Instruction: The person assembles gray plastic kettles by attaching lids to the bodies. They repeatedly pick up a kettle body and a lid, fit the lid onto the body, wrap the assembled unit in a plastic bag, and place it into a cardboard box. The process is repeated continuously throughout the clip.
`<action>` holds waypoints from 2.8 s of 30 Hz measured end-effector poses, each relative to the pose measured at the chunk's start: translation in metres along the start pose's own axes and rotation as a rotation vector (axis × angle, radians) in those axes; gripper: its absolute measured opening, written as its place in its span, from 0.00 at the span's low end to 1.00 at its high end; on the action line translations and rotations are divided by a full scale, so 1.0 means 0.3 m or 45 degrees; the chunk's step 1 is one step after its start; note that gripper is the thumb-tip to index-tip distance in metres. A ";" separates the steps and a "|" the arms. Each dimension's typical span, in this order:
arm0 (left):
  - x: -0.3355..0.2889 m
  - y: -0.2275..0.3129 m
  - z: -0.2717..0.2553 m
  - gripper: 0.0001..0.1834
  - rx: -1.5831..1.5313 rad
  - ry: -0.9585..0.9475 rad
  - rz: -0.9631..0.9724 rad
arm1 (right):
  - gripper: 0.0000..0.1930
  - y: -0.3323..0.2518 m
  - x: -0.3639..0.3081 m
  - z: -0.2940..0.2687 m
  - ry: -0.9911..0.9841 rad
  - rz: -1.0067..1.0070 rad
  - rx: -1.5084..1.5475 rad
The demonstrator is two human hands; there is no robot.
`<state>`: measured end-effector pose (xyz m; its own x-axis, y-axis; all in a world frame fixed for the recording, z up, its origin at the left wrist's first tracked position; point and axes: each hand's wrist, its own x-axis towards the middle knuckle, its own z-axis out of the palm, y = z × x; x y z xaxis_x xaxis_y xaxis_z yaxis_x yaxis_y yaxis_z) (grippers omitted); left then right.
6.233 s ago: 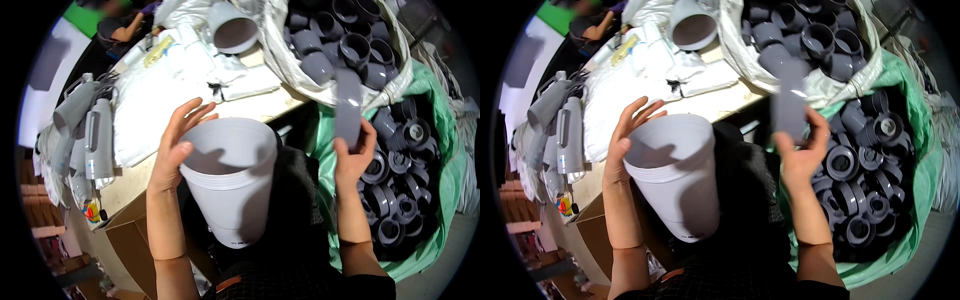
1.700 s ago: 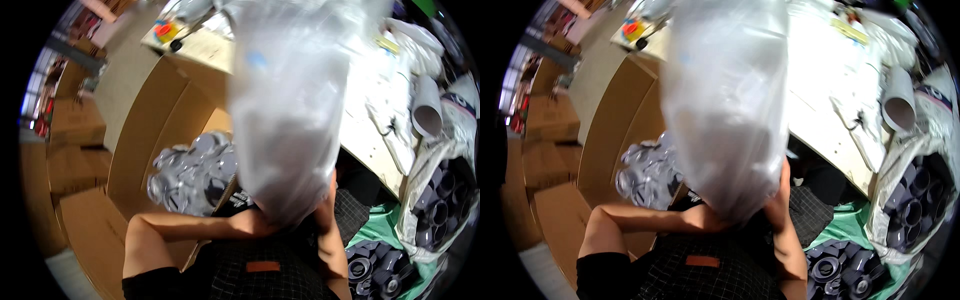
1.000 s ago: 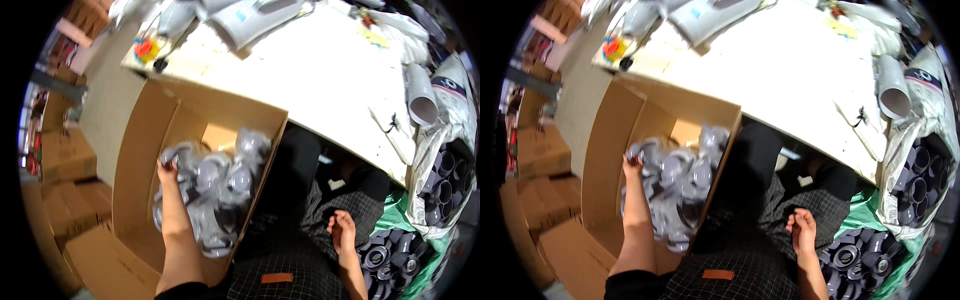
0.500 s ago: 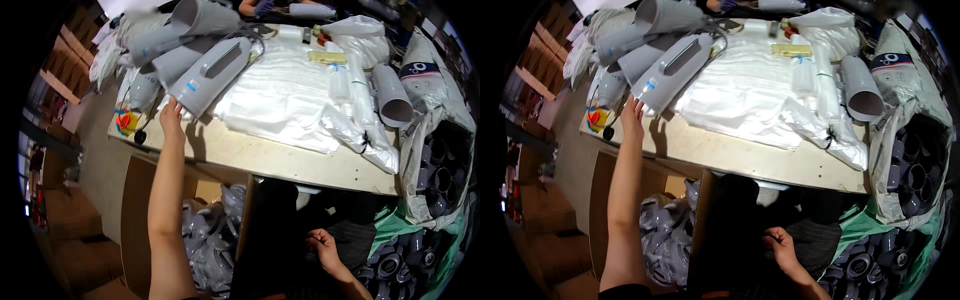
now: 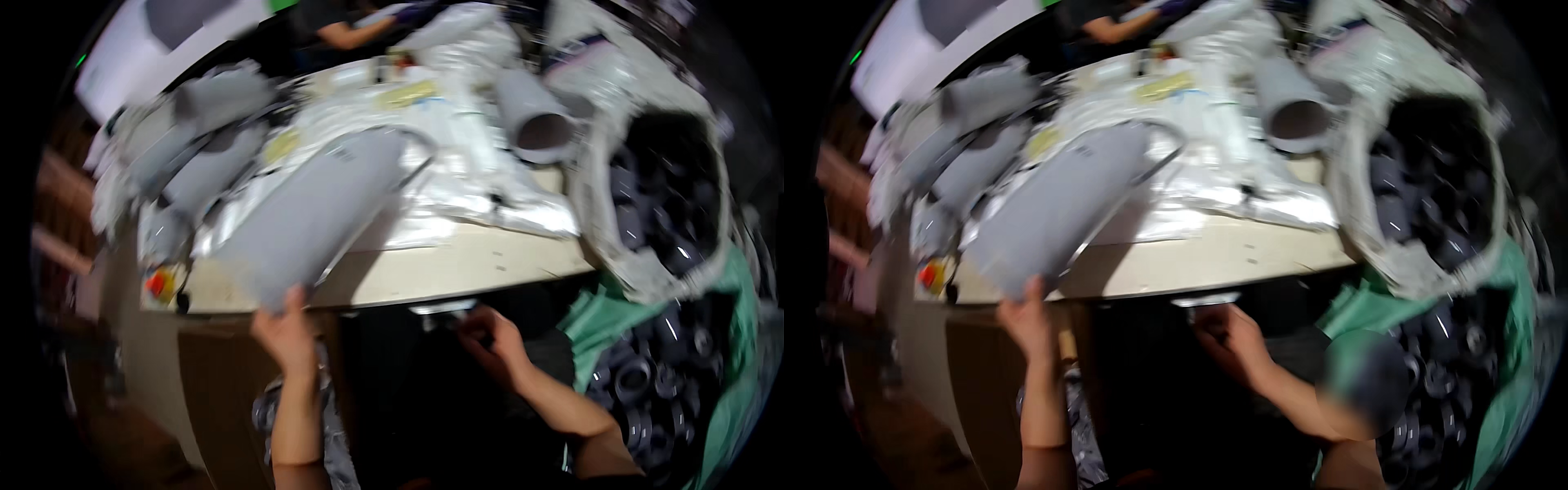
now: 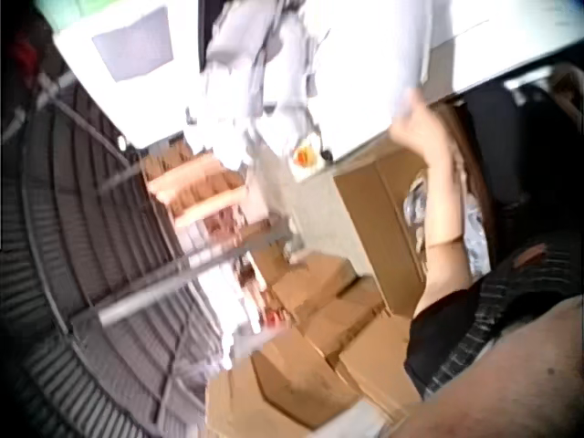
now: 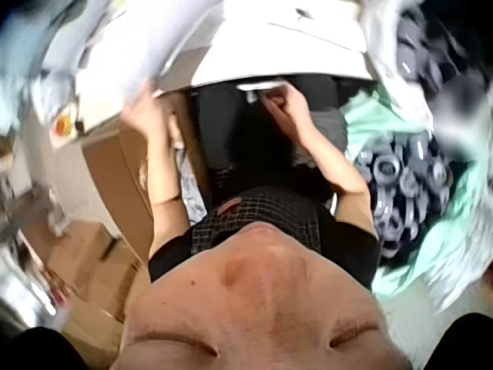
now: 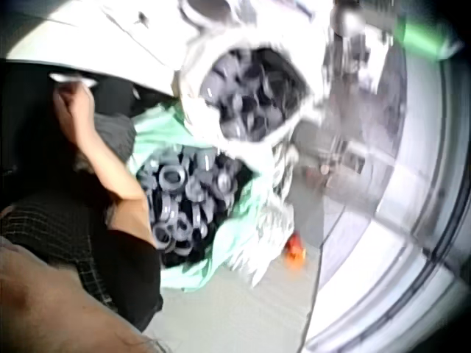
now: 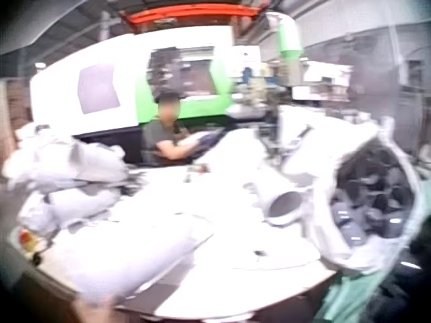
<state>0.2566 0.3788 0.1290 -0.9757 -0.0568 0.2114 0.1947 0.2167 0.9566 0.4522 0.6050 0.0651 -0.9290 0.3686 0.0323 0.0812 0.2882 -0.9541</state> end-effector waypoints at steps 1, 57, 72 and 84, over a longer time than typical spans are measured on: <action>-0.028 -0.035 -0.004 0.11 0.006 0.067 0.304 | 0.16 -0.038 0.049 -0.027 0.197 -0.208 0.134; -0.262 0.244 0.634 0.55 -0.527 -1.618 0.005 | 0.31 0.172 -0.493 -0.917 1.187 -0.123 -0.898; -0.315 0.241 0.482 0.67 -0.636 -1.255 -0.144 | 0.62 -0.092 -0.064 -0.293 0.506 -0.208 1.123; -0.243 0.201 0.513 0.31 -0.168 -1.113 1.182 | 0.38 -0.021 -0.040 -0.360 0.568 -0.803 -0.230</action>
<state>0.3241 0.5459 0.1404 -0.2011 0.7298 0.6535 0.7938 -0.2695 0.5452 0.5017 0.6943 0.1027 -0.5901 0.3965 0.7033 -0.3191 0.6856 -0.6543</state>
